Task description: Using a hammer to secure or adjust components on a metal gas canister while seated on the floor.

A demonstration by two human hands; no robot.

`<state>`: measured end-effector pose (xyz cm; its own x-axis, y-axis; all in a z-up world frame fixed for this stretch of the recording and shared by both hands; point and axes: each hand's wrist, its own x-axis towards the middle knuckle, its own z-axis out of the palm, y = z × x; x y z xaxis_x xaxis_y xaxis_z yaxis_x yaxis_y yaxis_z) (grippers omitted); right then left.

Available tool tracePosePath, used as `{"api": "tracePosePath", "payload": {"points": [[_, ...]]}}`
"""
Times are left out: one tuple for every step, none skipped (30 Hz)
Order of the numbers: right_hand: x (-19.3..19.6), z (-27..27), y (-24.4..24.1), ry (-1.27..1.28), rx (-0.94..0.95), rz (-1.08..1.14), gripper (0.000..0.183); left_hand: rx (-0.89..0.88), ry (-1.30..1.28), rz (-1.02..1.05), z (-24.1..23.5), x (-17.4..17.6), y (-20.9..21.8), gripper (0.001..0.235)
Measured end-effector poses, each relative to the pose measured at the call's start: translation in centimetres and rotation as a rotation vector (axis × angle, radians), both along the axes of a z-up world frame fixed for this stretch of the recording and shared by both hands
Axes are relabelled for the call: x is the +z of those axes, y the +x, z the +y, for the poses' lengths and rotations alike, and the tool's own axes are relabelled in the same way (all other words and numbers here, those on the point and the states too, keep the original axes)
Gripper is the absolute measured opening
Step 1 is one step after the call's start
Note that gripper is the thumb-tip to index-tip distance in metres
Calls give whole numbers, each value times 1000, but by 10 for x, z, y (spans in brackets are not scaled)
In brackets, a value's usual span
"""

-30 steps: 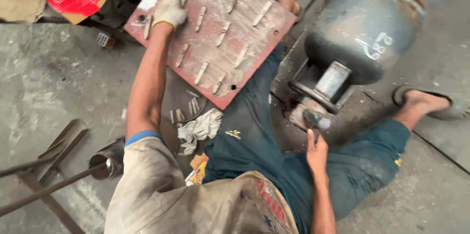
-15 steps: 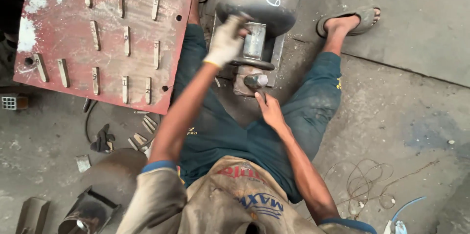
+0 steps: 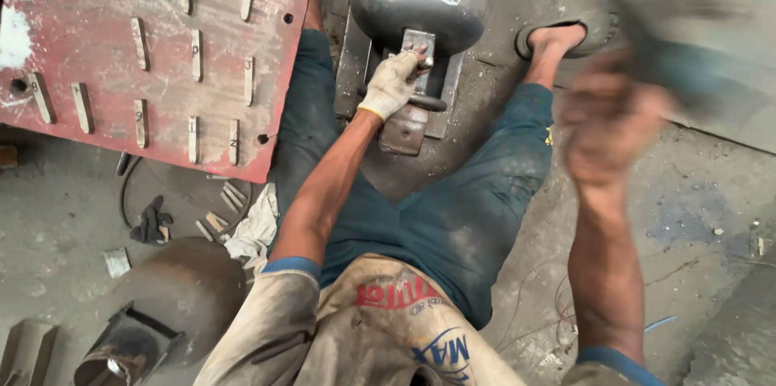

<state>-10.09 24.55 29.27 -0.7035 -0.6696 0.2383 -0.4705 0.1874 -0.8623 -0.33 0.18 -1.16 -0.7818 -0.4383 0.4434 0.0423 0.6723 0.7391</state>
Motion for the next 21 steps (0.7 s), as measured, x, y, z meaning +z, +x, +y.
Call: {"api": "tracePosePath", "payload": {"points": [[8,-9,6,54,-15,-5,41,-42,150,26,2,0,0,30],[16,-19,14,108,-28,-6,40,-82,299,55,2,1,0,31],[-24,-32,18,162,-41,-6,38,-76,306,53,1,7,2,31],[-63,-41,27,218,-50,-6,38,-61,243,10,1,13,5,29],[-99,-45,43,273,-59,-6,37,-47,181,-33,1,20,10,27],[-126,-53,43,318,-61,9,37,-31,179,-22,-1,27,12,27],[-152,-59,45,363,-64,25,38,-39,92,24,-3,35,13,31],[-179,-63,54,409,-73,30,39,-55,7,57,-2,42,20,37],[-171,-47,66,409,-62,31,39,-45,7,56,3,50,23,37],[-165,-49,63,270,-54,76,37,-31,87,-17,-14,62,12,42],[-161,-53,60,130,-43,118,36,-17,169,-89,-32,73,2,47],[-167,-36,79,151,1,79,36,26,195,-128,-22,72,26,47],[-171,-19,99,246,4,-76,36,80,222,-148,-12,71,51,41],[-179,-29,97,296,17,-186,37,143,199,-124,-31,77,54,36],[-201,-26,100,272,71,-179,37,196,173,-118,-50,90,71,36],[-223,-16,108,345,33,-238,39,274,216,-139,-59,101,91,38],[-246,-6,114,422,-5,-295,40,352,259,-157,-67,111,110,40],[-249,-6,118,418,35,-302,40,390,251,-165,-90,121,139,40],[-253,-7,121,422,45,-259,41,471,190,-44,-110,132,167,32],[-257,-6,126,425,48,-219,41,538,125,75,-129,143,195,25],[-255,-12,126,421,81,-227,41,568,112,64,-158,142,221,25]]}}
